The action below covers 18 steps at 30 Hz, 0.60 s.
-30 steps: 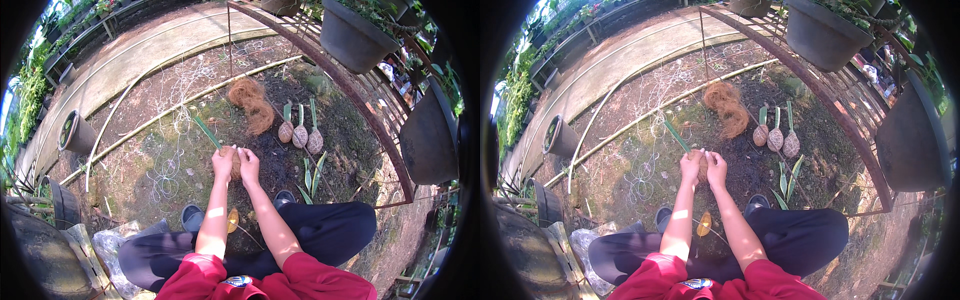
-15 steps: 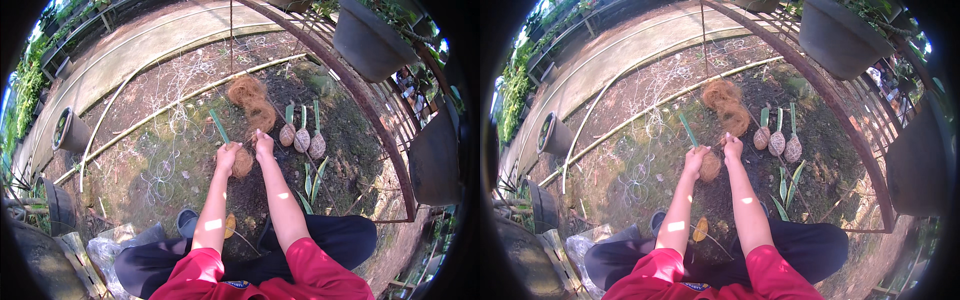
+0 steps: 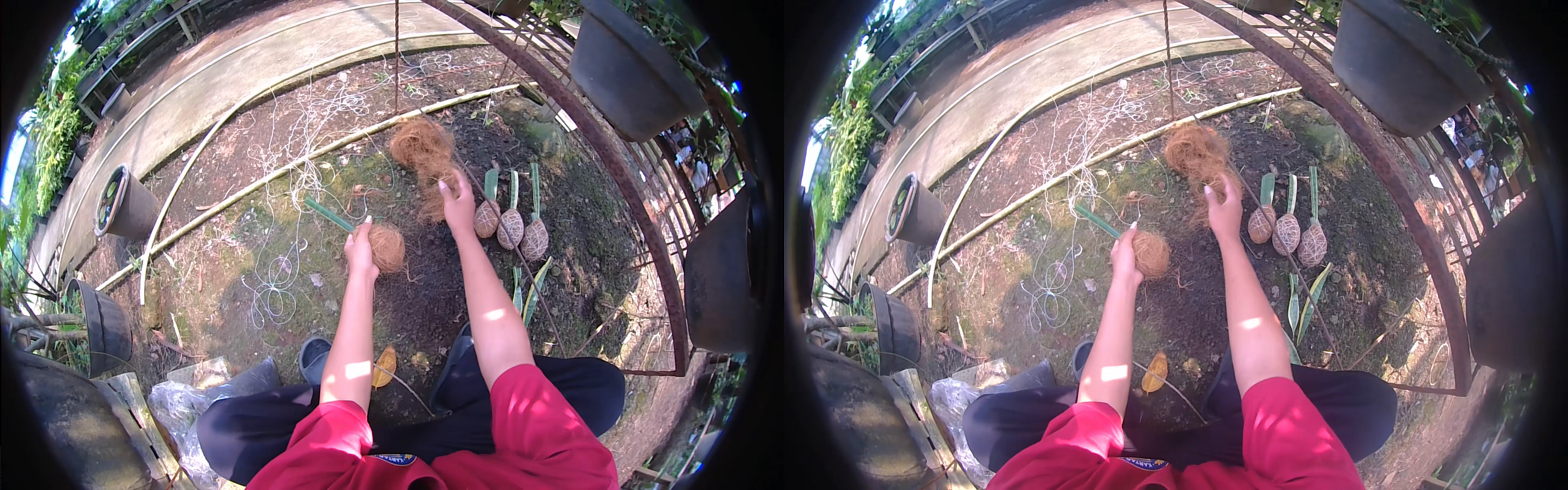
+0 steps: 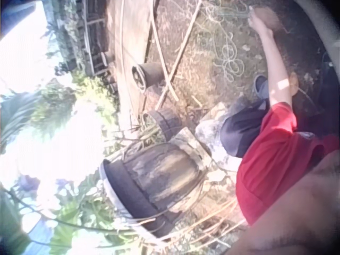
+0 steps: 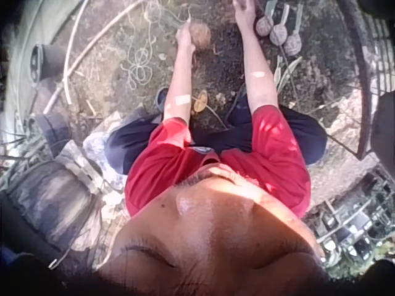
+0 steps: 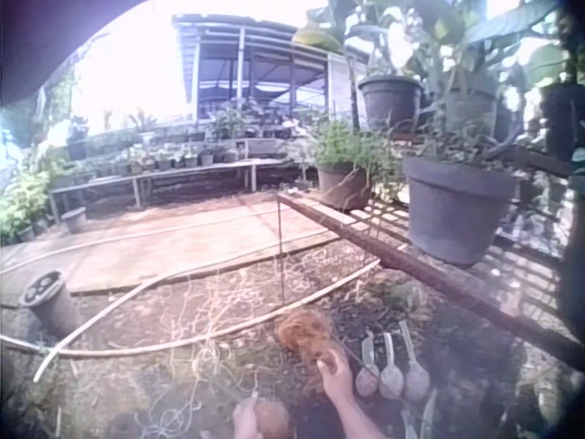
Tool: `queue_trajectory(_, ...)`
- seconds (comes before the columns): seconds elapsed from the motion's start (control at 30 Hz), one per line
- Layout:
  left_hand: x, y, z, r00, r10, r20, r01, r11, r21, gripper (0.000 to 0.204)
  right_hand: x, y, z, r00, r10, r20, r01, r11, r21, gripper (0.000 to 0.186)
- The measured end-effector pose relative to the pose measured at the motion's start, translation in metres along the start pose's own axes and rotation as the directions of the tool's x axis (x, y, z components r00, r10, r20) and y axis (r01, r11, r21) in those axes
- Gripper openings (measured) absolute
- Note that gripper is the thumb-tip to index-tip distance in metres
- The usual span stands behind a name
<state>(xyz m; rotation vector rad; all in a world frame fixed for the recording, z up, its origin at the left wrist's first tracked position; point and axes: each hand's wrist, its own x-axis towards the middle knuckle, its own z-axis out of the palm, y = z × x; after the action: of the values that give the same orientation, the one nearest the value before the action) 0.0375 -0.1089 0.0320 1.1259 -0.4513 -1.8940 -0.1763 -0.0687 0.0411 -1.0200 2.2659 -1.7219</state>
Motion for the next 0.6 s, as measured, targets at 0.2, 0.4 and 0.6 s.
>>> queue_trajectory(0.2, 0.026, -0.006, -0.027, 0.979, -0.156, 0.133, 0.186, 0.946, -0.266, 0.036, -0.129, -0.088, 0.031, 0.873, -0.351, 0.339, 0.278, 0.929, 0.245, 0.059)
queue_trajectory(0.4, -0.054, -0.019, 0.022, 0.988, 0.136, 0.067, -0.112, 0.953, -0.280, 0.025, -0.136, -0.080, 0.031, 0.991, 0.126, -0.036, -0.093, 0.871, 0.483, 0.025)
queue_trajectory(0.6, -0.080, 0.006, 0.021, 0.922, 0.341, 0.181, -0.336, 0.940, -0.060, 0.021, -0.138, -0.109, 0.020, 0.822, 0.511, 0.252, -0.423, 0.251, 0.871, 0.031)
